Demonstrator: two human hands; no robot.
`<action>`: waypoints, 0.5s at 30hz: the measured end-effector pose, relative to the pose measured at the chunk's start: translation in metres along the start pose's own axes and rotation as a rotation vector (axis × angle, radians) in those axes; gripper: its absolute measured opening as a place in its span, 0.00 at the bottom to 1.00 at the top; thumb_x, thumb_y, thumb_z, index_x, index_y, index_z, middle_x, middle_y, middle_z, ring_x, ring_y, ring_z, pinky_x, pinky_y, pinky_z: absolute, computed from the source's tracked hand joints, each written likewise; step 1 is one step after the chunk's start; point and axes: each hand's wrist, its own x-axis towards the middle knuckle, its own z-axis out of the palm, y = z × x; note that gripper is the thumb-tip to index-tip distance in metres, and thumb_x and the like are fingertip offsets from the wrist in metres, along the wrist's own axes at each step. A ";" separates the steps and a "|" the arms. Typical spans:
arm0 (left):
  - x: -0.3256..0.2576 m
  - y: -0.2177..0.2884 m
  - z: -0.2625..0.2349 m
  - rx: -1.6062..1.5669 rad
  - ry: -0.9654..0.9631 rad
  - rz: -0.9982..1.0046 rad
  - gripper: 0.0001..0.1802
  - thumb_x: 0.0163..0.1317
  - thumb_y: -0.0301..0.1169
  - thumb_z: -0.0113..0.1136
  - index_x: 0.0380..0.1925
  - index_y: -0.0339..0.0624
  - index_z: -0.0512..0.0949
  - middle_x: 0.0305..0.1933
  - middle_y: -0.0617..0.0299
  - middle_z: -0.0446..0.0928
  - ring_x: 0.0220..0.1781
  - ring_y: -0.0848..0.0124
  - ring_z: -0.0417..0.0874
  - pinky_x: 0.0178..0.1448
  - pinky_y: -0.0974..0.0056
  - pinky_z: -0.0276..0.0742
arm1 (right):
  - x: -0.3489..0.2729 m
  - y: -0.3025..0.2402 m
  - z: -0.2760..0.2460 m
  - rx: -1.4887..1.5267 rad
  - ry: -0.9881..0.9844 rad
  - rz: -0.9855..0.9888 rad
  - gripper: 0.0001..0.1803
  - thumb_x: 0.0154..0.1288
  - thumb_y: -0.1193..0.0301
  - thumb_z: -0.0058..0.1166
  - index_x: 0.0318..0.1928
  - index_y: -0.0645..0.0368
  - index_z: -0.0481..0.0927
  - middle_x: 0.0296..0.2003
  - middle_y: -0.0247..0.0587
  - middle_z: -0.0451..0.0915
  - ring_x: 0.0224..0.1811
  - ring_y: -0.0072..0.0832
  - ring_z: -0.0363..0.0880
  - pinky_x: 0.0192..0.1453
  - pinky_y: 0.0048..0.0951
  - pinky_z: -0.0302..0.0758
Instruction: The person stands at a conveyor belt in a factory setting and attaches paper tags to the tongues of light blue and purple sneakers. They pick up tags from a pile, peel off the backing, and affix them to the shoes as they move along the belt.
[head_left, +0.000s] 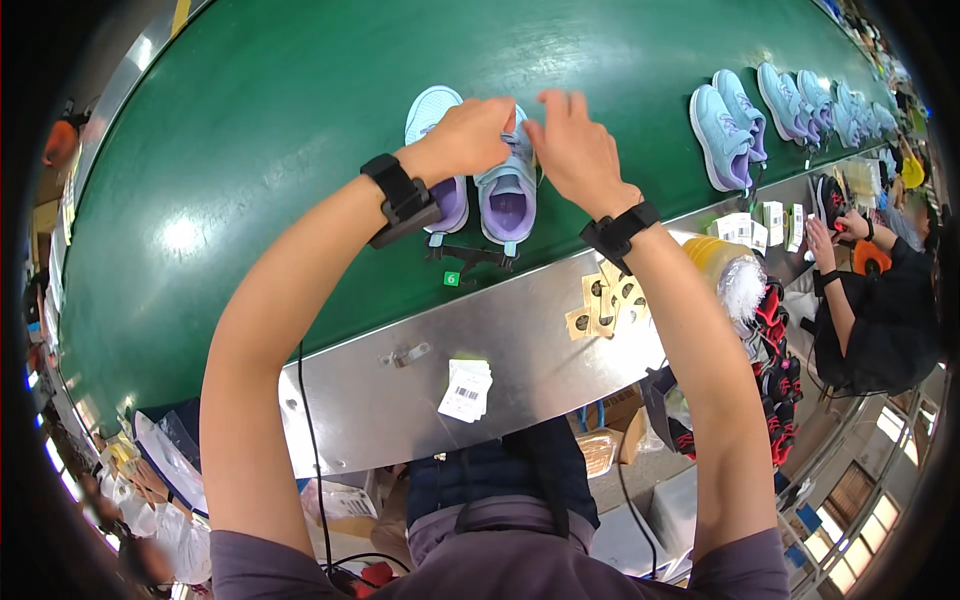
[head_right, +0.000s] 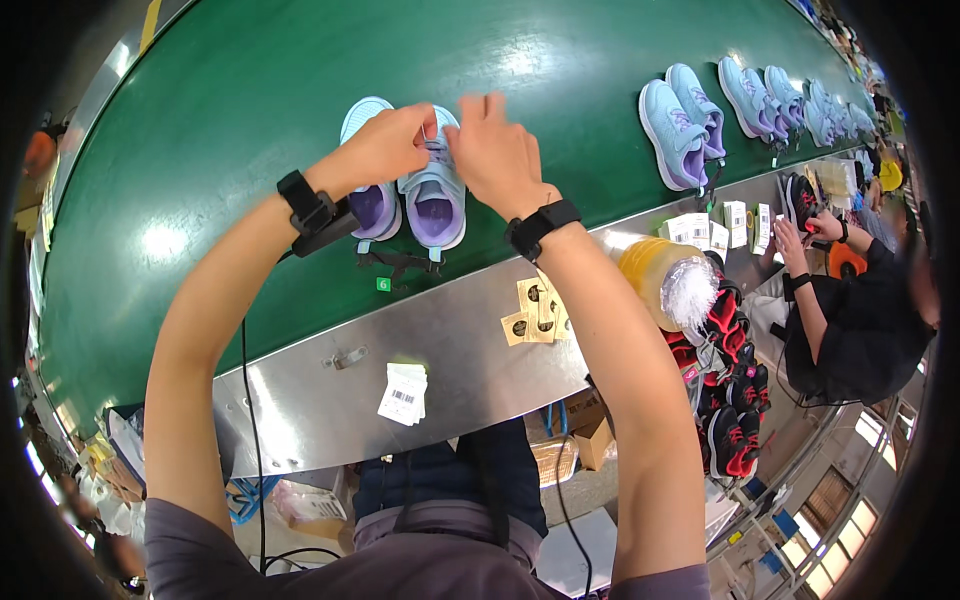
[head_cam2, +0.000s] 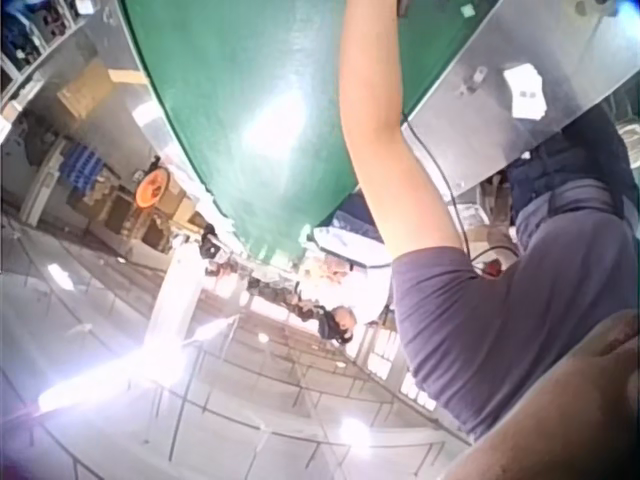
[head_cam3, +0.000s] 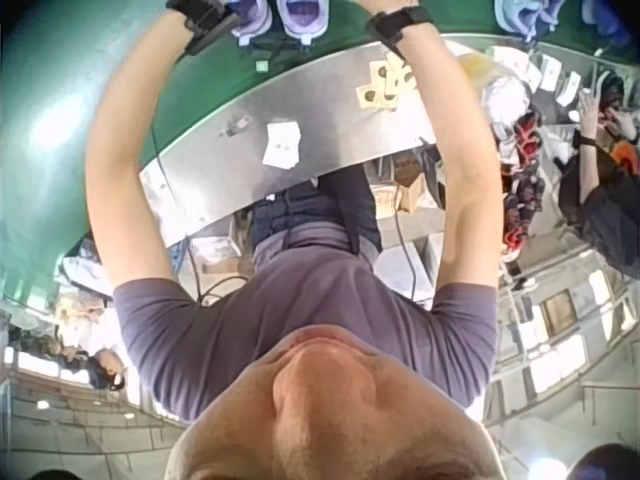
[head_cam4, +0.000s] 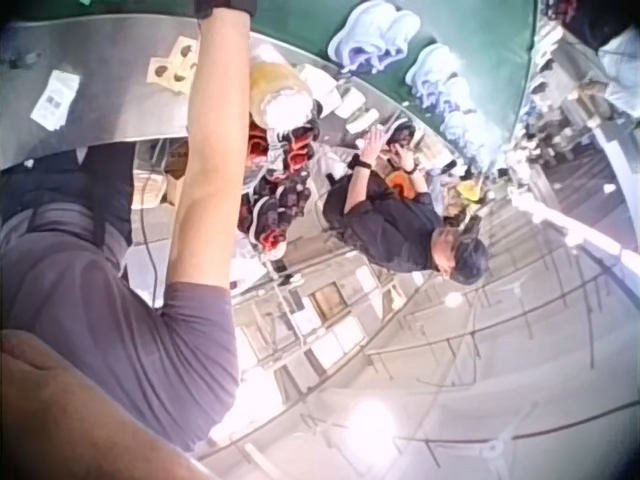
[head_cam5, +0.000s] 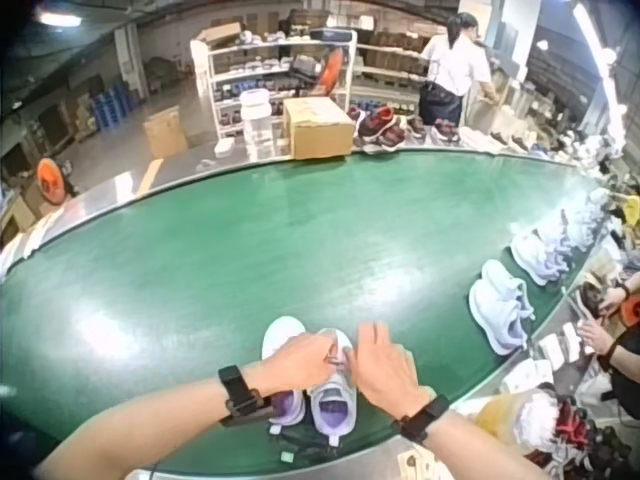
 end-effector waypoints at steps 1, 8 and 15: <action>-0.004 0.001 0.003 0.120 0.110 0.084 0.08 0.50 0.28 0.59 0.24 0.33 0.80 0.20 0.58 0.76 0.24 0.74 0.78 0.29 0.67 0.72 | 0.003 0.003 0.000 0.087 0.047 0.040 0.14 0.62 0.67 0.51 0.42 0.65 0.76 0.35 0.50 0.78 0.33 0.43 0.79 0.38 0.39 0.74; -0.026 0.003 -0.028 -1.175 -0.063 -0.343 0.11 0.58 0.27 0.57 0.39 0.29 0.77 0.32 0.58 0.77 0.32 0.74 0.77 0.39 0.69 0.76 | 0.003 0.004 -0.026 1.482 -0.331 0.477 0.17 0.68 0.68 0.47 0.46 0.72 0.74 0.41 0.46 0.78 0.44 0.29 0.79 0.48 0.26 0.76; -0.037 0.017 -0.012 -1.082 0.227 -0.343 0.12 0.61 0.26 0.57 0.43 0.31 0.78 0.37 0.56 0.79 0.36 0.72 0.81 0.42 0.69 0.79 | 0.001 -0.007 -0.023 1.435 -0.310 0.500 0.15 0.63 0.75 0.52 0.49 0.72 0.73 0.44 0.48 0.77 0.48 0.29 0.77 0.55 0.26 0.74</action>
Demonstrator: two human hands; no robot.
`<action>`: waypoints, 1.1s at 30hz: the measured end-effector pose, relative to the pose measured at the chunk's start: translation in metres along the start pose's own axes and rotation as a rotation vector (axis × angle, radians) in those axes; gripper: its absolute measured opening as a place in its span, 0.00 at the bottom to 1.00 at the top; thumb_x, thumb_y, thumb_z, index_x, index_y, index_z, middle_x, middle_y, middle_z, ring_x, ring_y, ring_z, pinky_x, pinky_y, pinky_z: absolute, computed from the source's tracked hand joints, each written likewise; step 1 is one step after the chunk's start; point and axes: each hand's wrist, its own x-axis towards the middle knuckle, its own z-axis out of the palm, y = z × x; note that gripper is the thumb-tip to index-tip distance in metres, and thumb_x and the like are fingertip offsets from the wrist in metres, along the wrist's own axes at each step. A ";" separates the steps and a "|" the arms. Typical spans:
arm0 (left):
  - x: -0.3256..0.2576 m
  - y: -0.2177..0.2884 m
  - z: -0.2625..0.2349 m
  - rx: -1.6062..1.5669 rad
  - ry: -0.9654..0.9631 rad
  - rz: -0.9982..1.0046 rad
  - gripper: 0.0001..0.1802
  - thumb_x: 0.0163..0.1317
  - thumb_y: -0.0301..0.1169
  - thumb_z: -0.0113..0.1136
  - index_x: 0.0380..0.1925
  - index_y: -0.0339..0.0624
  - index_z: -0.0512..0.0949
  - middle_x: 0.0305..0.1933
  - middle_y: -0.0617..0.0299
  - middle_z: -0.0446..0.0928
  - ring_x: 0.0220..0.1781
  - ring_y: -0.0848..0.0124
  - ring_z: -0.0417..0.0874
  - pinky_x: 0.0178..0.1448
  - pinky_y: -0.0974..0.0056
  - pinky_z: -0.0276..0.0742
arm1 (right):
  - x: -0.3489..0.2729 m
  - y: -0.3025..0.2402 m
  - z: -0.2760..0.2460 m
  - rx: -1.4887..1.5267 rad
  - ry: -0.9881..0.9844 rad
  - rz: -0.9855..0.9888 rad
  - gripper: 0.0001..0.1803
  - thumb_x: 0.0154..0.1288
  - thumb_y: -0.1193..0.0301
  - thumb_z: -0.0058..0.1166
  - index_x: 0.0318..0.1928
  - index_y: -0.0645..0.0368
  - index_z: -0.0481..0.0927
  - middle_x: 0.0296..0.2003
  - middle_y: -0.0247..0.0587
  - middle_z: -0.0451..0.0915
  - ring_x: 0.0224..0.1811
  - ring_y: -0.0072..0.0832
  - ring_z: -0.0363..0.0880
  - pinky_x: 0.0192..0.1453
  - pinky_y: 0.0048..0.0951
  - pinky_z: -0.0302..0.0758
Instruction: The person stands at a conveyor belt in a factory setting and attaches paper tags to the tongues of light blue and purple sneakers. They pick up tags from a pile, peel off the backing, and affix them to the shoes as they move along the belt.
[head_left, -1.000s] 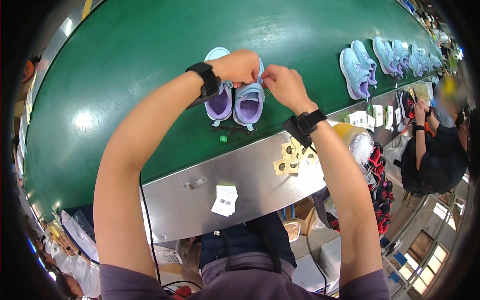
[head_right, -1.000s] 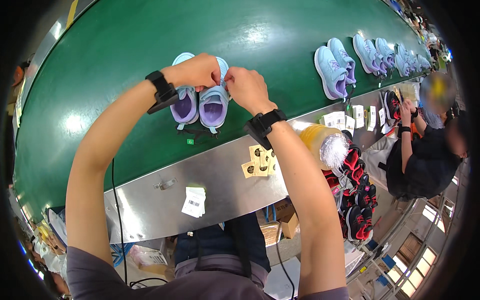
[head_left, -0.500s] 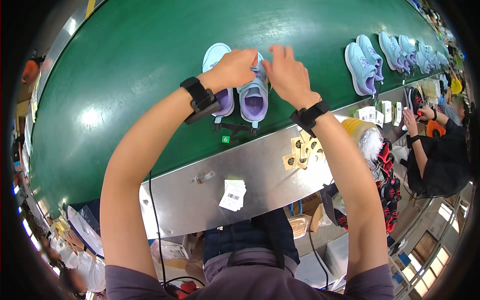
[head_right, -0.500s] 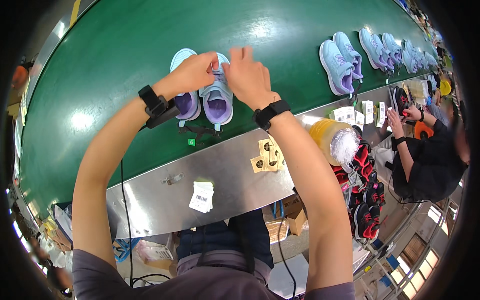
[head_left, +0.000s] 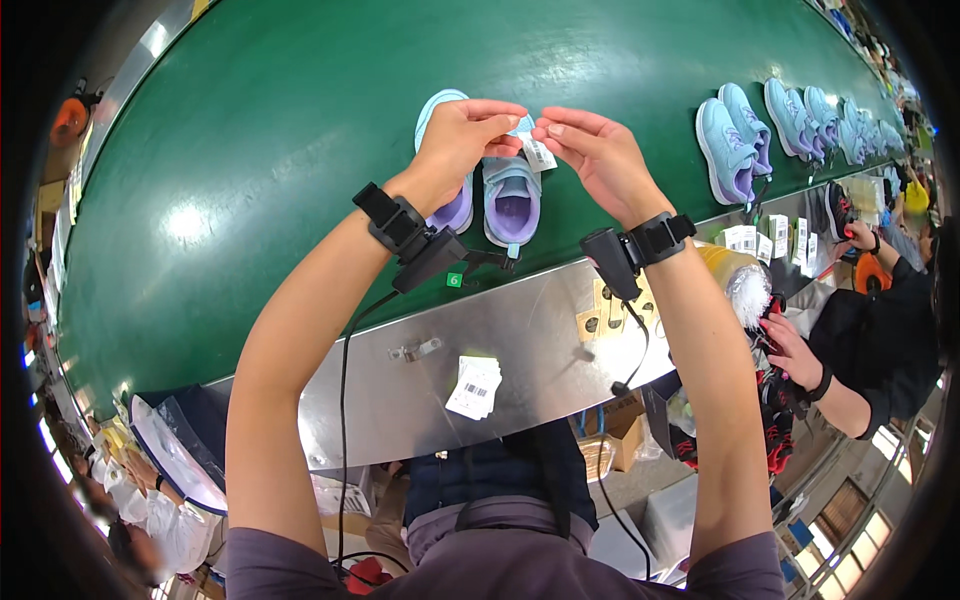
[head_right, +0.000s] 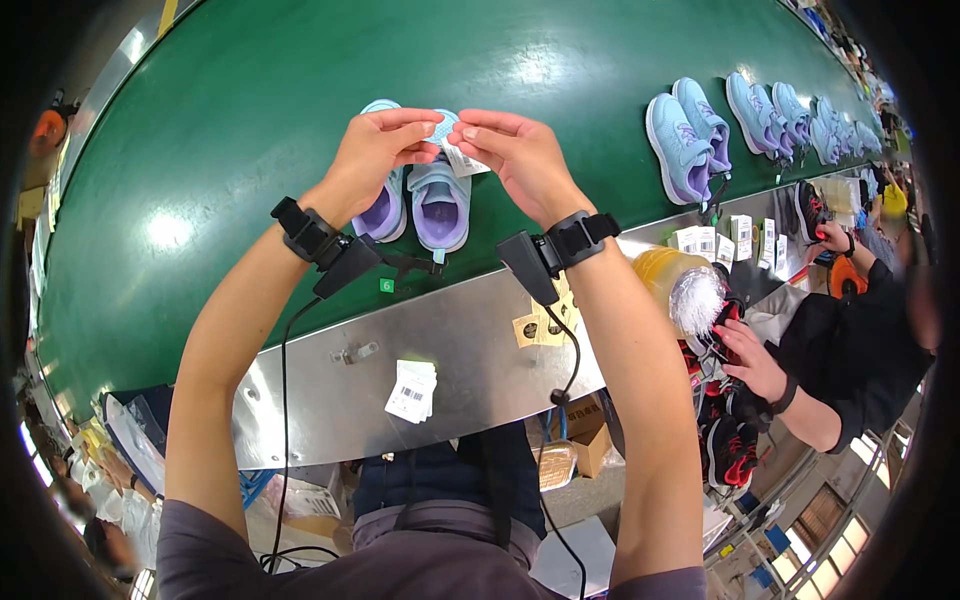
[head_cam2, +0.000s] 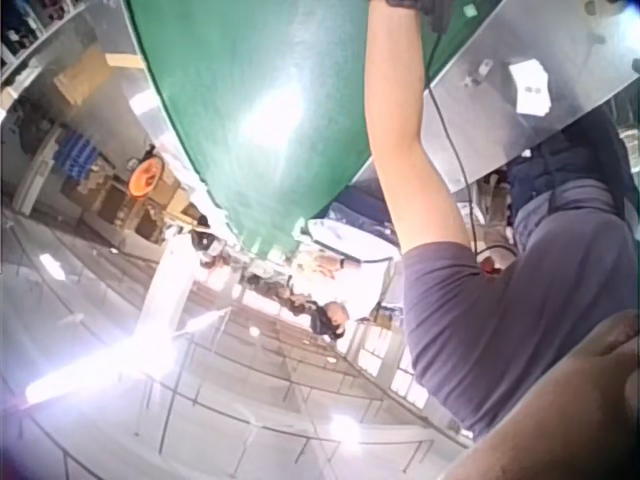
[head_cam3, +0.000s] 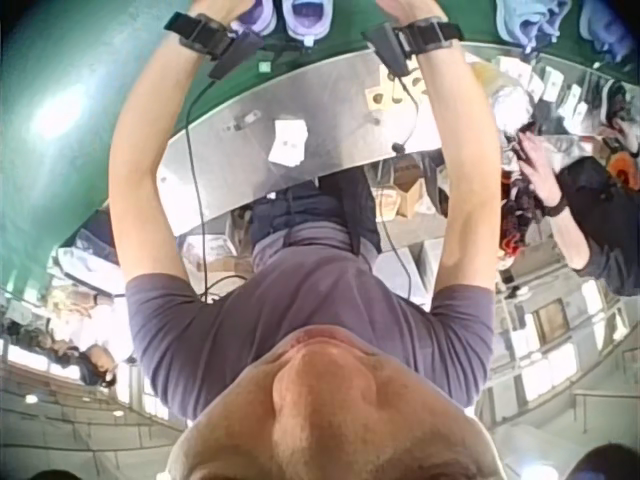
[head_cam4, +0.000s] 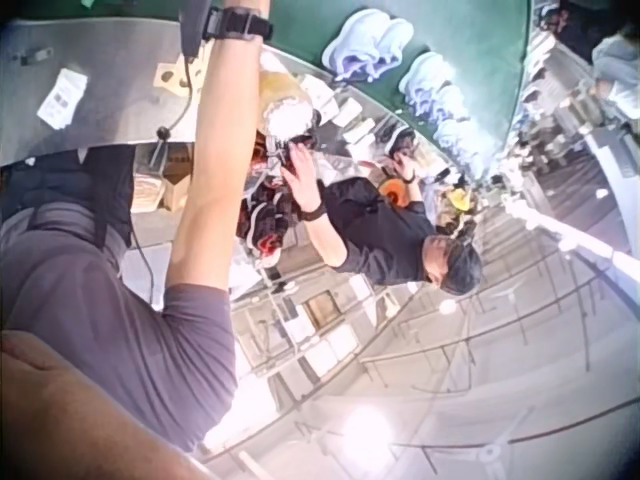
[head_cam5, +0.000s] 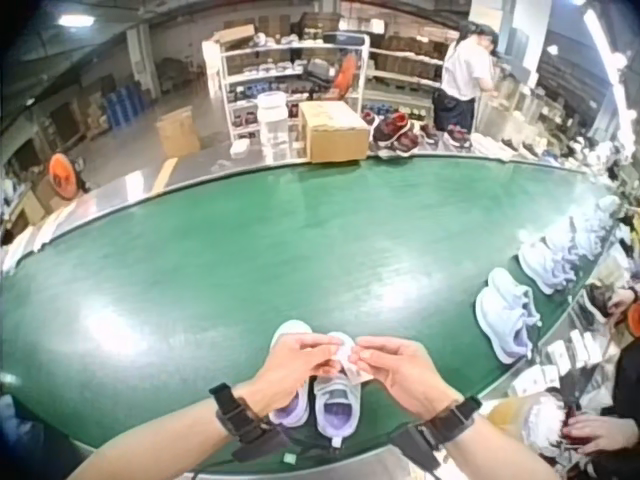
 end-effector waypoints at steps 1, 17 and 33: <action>-0.002 0.001 0.001 -0.019 0.021 0.006 0.12 0.61 0.26 0.57 0.42 0.31 0.78 0.36 0.55 0.79 0.36 0.72 0.81 0.42 0.70 0.80 | 0.000 0.001 0.001 -0.055 0.019 -0.008 0.15 0.62 0.75 0.54 0.48 0.71 0.73 0.43 0.47 0.78 0.46 0.28 0.78 0.53 0.26 0.75; -0.008 0.004 -0.019 0.161 -0.204 0.033 0.32 0.55 0.22 0.61 0.61 0.34 0.63 0.33 0.60 0.79 0.34 0.74 0.79 0.44 0.69 0.75 | 0.007 0.006 0.017 -0.124 0.006 0.100 0.13 0.58 0.73 0.60 0.42 0.62 0.75 0.38 0.38 0.81 0.40 0.23 0.79 0.44 0.24 0.76; -0.025 0.002 -0.023 0.254 -0.140 0.045 0.32 0.56 0.25 0.61 0.59 0.25 0.61 0.35 0.54 0.80 0.33 0.71 0.82 0.43 0.70 0.79 | -0.009 -0.003 0.037 -0.567 -0.058 -0.060 0.10 0.57 0.71 0.57 0.39 0.64 0.79 0.34 0.37 0.82 0.36 0.24 0.81 0.39 0.26 0.79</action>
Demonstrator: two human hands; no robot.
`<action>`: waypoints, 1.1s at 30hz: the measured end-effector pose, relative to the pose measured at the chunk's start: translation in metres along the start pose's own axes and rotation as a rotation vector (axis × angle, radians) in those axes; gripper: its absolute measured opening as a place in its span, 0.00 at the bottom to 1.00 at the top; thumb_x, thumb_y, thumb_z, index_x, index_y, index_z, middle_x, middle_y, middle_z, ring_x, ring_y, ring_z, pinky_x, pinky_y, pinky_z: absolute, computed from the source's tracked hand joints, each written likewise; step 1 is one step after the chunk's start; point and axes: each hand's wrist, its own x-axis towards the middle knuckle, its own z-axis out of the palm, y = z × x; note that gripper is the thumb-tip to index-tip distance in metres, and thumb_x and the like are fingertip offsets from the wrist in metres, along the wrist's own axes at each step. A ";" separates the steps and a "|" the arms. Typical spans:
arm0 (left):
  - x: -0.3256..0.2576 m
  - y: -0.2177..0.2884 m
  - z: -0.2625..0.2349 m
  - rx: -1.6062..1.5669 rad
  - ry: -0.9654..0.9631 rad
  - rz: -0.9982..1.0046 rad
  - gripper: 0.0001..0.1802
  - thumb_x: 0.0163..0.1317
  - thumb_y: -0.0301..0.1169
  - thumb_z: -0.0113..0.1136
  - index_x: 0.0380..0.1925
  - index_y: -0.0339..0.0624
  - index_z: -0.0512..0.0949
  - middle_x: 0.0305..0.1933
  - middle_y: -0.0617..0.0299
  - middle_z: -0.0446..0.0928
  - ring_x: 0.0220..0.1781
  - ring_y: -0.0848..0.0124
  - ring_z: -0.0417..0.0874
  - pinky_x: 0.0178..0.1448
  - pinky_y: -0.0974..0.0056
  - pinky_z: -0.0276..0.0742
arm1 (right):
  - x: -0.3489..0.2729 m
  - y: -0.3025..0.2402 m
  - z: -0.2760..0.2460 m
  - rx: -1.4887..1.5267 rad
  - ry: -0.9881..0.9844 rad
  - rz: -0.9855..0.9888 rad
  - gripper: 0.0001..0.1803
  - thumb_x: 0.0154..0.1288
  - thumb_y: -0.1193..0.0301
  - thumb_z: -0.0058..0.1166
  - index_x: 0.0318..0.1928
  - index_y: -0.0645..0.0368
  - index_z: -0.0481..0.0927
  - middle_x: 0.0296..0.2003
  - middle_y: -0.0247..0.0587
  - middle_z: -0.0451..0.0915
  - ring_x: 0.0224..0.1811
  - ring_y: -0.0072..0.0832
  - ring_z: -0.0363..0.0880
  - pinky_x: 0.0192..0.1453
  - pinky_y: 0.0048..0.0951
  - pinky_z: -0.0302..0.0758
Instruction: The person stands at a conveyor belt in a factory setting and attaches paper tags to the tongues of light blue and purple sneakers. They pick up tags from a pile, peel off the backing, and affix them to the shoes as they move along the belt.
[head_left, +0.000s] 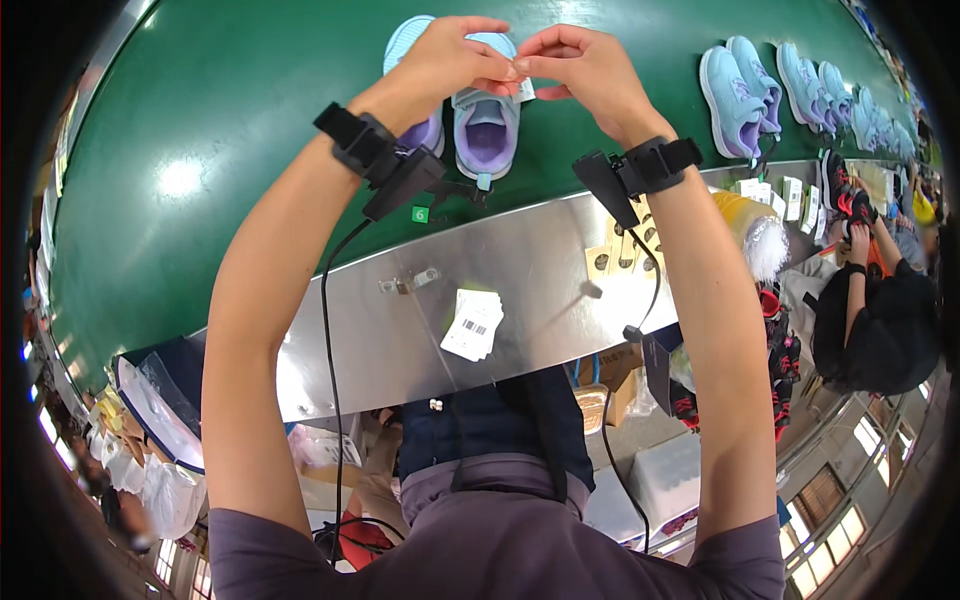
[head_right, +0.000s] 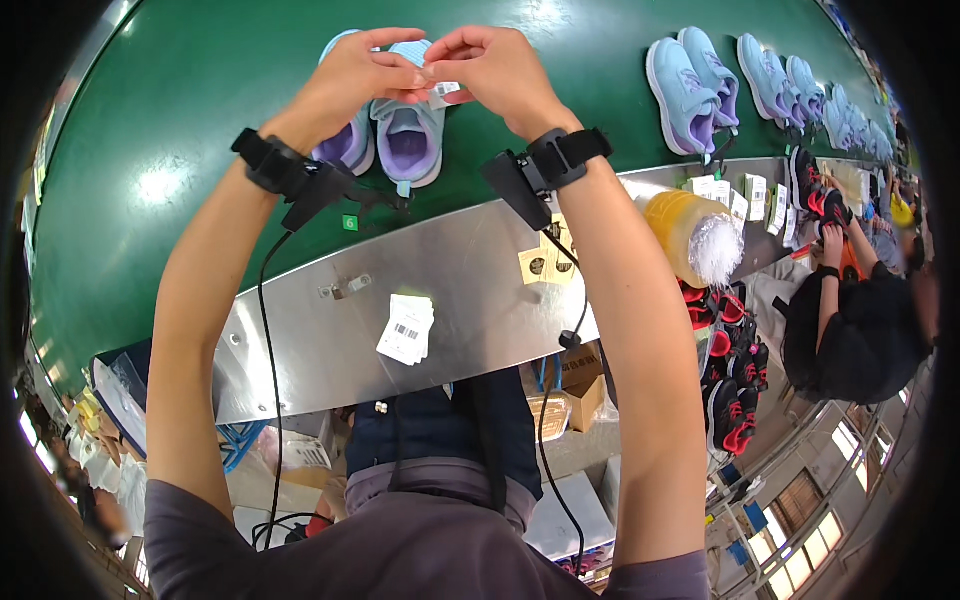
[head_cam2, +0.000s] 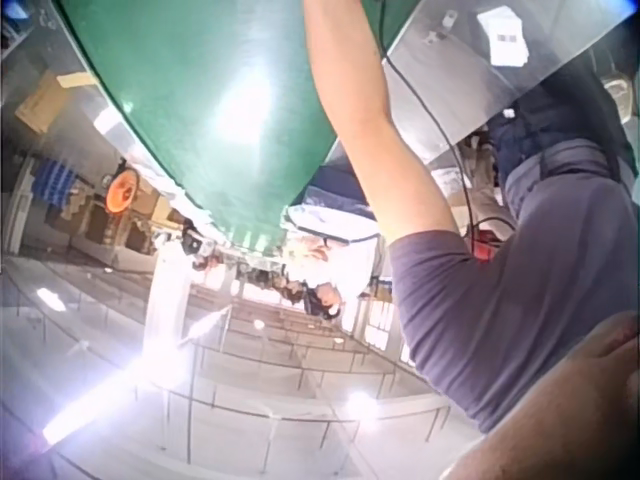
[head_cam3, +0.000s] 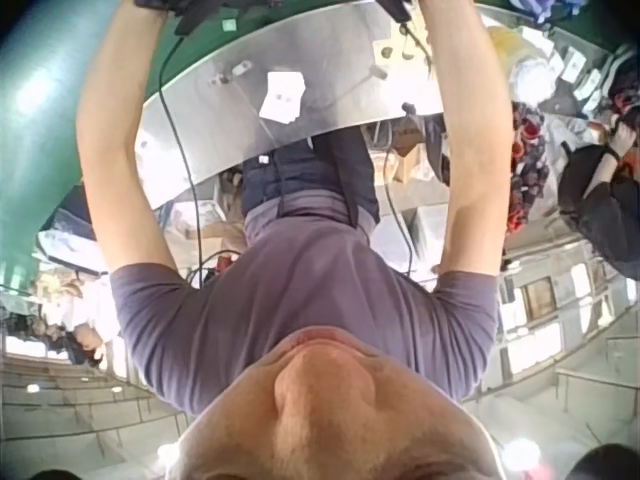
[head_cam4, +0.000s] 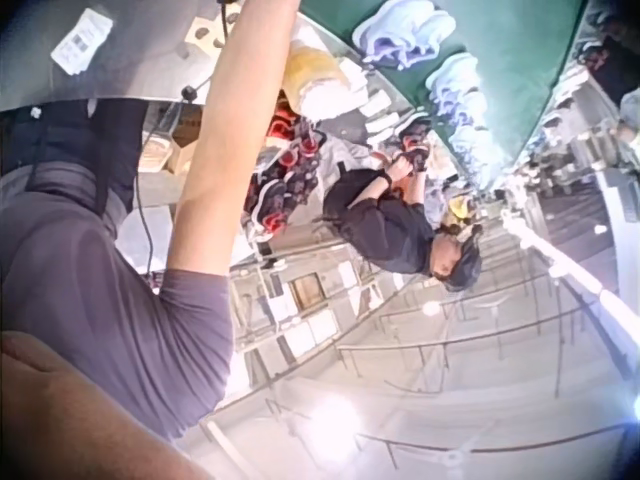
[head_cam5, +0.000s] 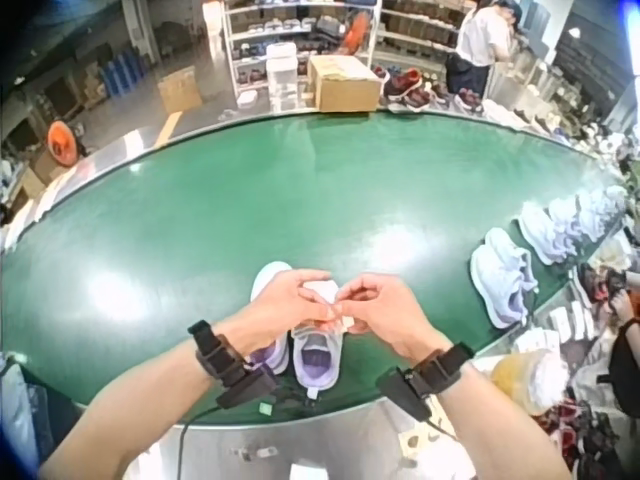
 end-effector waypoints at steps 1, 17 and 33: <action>-0.006 0.009 0.007 0.008 0.005 -0.010 0.33 0.56 0.25 0.61 0.60 0.24 0.60 0.37 0.54 0.80 0.32 0.72 0.81 0.40 0.70 0.79 | -0.007 0.000 -0.003 0.061 -0.005 0.027 0.11 0.59 0.70 0.56 0.40 0.64 0.79 0.35 0.37 0.81 0.37 0.24 0.81 0.39 0.26 0.79; -0.215 -0.106 0.112 0.829 0.370 -0.140 0.19 0.46 0.41 0.70 0.27 0.40 0.73 0.26 0.60 0.75 0.29 0.61 0.77 0.29 0.60 0.69 | -0.239 0.135 -0.050 -1.004 0.462 0.001 0.22 0.50 0.69 0.64 0.47 0.57 0.73 0.35 0.46 0.74 0.35 0.43 0.76 0.36 0.37 0.74; -0.216 -0.082 0.109 0.140 0.375 -0.364 0.04 0.51 0.24 0.64 0.28 0.37 0.79 0.25 0.65 0.78 0.28 0.79 0.76 0.35 0.74 0.69 | -0.269 0.111 -0.068 -0.258 0.455 0.204 0.07 0.56 0.73 0.59 0.34 0.63 0.83 0.23 0.40 0.81 0.25 0.19 0.77 0.32 0.23 0.73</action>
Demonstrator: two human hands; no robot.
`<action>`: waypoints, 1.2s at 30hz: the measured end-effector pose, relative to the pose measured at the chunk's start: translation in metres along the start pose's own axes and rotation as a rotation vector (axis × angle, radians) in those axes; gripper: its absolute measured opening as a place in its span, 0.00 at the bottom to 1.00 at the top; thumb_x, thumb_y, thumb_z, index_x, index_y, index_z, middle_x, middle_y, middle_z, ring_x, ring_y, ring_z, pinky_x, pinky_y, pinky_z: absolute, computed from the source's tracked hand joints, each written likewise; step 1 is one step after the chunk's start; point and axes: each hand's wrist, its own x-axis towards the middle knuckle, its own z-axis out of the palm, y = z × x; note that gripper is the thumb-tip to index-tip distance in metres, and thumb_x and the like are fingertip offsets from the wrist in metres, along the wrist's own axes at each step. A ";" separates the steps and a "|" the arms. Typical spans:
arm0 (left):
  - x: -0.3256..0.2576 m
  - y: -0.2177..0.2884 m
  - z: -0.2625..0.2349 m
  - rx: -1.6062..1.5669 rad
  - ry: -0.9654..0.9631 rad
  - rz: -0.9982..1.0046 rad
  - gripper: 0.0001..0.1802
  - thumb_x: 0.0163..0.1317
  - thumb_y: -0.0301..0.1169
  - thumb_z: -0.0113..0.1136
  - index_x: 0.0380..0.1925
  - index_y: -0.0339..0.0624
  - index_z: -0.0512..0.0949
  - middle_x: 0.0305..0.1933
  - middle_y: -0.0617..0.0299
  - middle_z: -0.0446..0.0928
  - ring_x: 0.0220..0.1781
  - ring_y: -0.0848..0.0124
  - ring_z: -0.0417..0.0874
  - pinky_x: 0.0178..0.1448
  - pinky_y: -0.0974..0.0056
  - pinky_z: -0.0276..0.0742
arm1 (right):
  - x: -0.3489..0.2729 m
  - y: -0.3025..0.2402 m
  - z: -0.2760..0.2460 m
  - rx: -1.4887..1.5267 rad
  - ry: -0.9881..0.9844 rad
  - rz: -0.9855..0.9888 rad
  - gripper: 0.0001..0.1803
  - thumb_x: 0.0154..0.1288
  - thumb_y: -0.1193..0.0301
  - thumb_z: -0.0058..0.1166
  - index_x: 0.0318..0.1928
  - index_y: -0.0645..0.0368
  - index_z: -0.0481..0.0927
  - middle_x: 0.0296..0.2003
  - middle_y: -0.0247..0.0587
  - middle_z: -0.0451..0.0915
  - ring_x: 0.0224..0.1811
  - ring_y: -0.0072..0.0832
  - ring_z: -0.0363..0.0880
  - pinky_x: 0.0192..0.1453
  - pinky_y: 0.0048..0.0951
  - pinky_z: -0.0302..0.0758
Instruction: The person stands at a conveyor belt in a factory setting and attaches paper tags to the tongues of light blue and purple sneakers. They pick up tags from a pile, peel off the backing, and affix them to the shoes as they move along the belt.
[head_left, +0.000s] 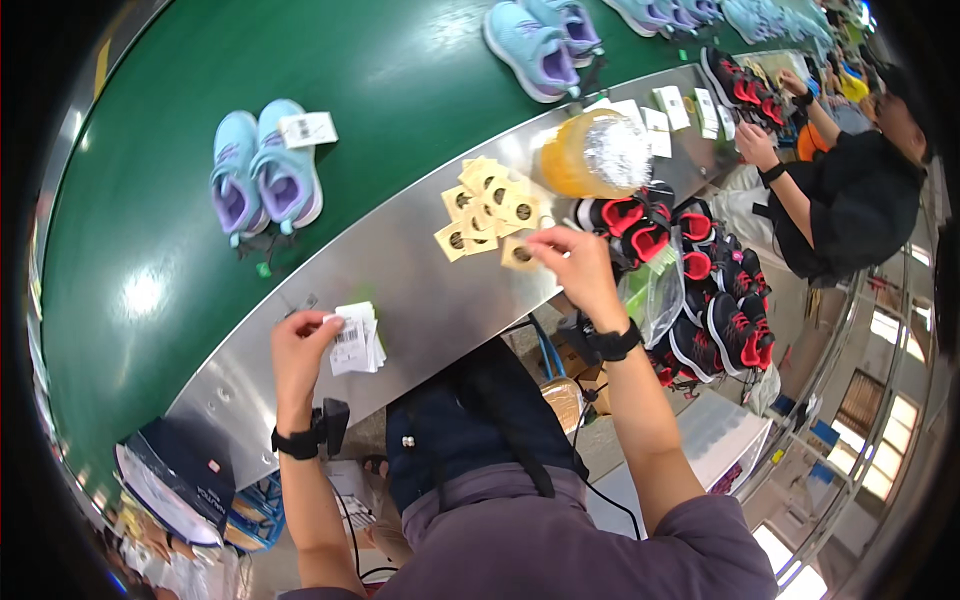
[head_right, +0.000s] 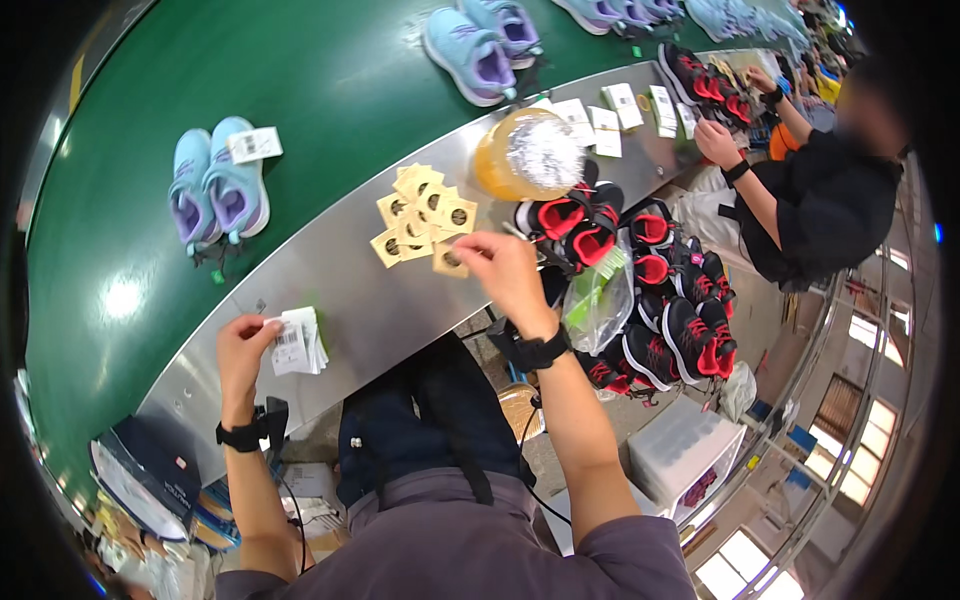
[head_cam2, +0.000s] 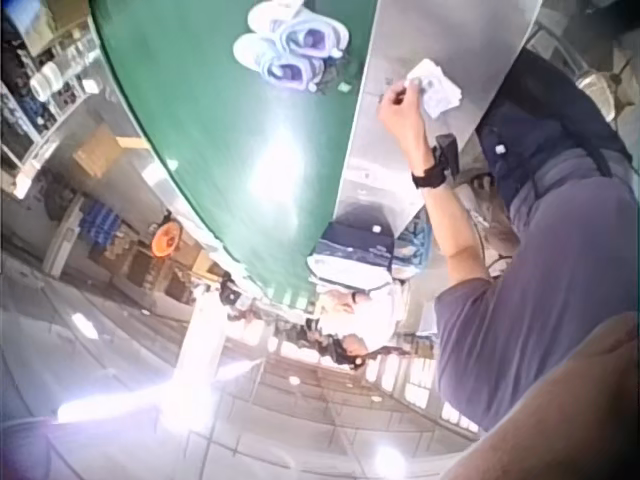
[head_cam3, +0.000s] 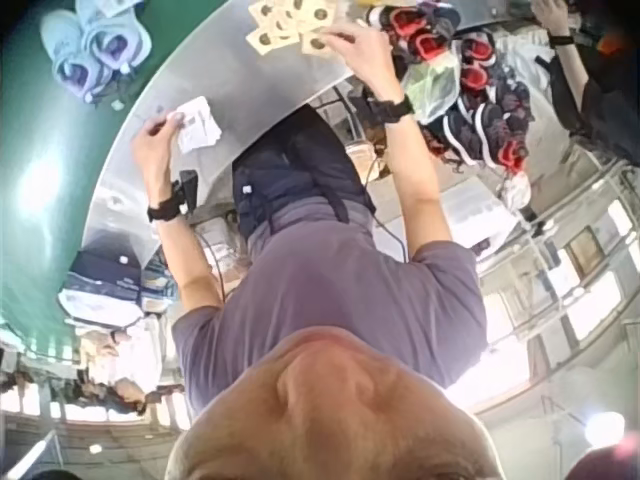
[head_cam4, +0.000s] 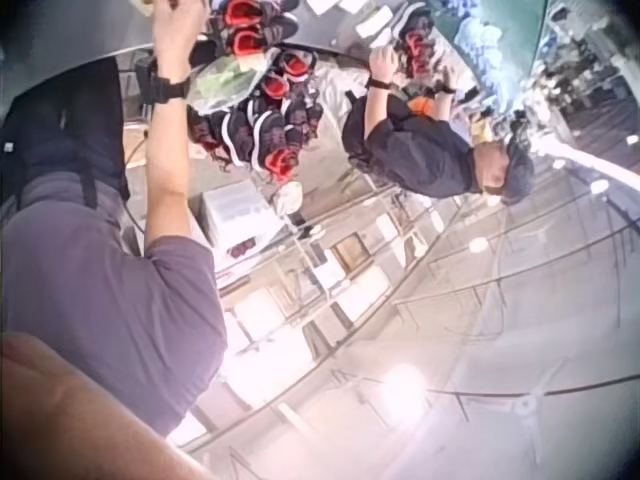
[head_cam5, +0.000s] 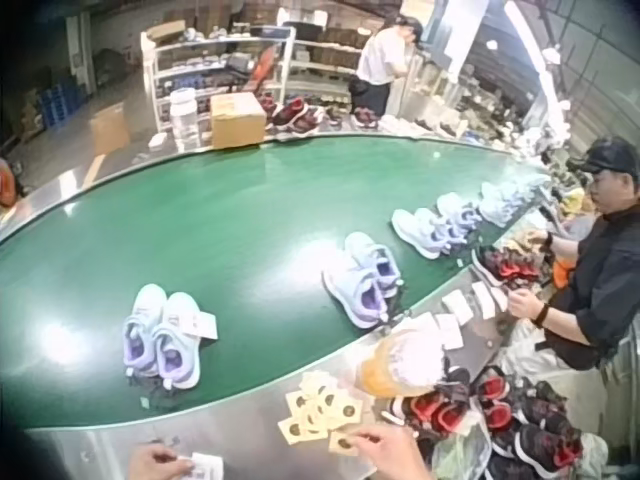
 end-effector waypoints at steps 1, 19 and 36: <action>-0.003 0.013 0.006 -0.063 -0.004 -0.014 0.04 0.51 0.23 0.64 0.28 0.36 0.79 0.25 0.64 0.78 0.29 0.78 0.77 0.36 0.73 0.70 | -0.006 0.000 -0.002 0.044 -0.023 -0.064 0.07 0.56 0.73 0.59 0.34 0.63 0.83 0.23 0.39 0.81 0.25 0.18 0.76 0.31 0.22 0.72; 0.039 0.156 0.259 0.021 -0.427 0.992 0.05 0.51 0.20 0.62 0.30 0.35 0.78 0.40 0.58 0.80 0.37 0.71 0.81 0.41 0.69 0.75 | 0.009 0.005 -0.082 0.430 0.629 -0.329 0.11 0.64 0.77 0.51 0.46 0.64 0.71 0.36 0.39 0.78 0.33 0.21 0.77 0.35 0.20 0.77; 0.011 0.145 0.210 -0.810 -0.334 0.277 0.07 0.54 0.21 0.64 0.32 0.37 0.75 0.33 0.63 0.79 0.33 0.79 0.78 0.37 0.73 0.75 | -0.008 -0.055 -0.055 0.174 0.301 -0.395 0.21 0.56 0.81 0.52 0.51 0.62 0.68 0.21 0.35 0.76 0.17 0.21 0.71 0.23 0.21 0.68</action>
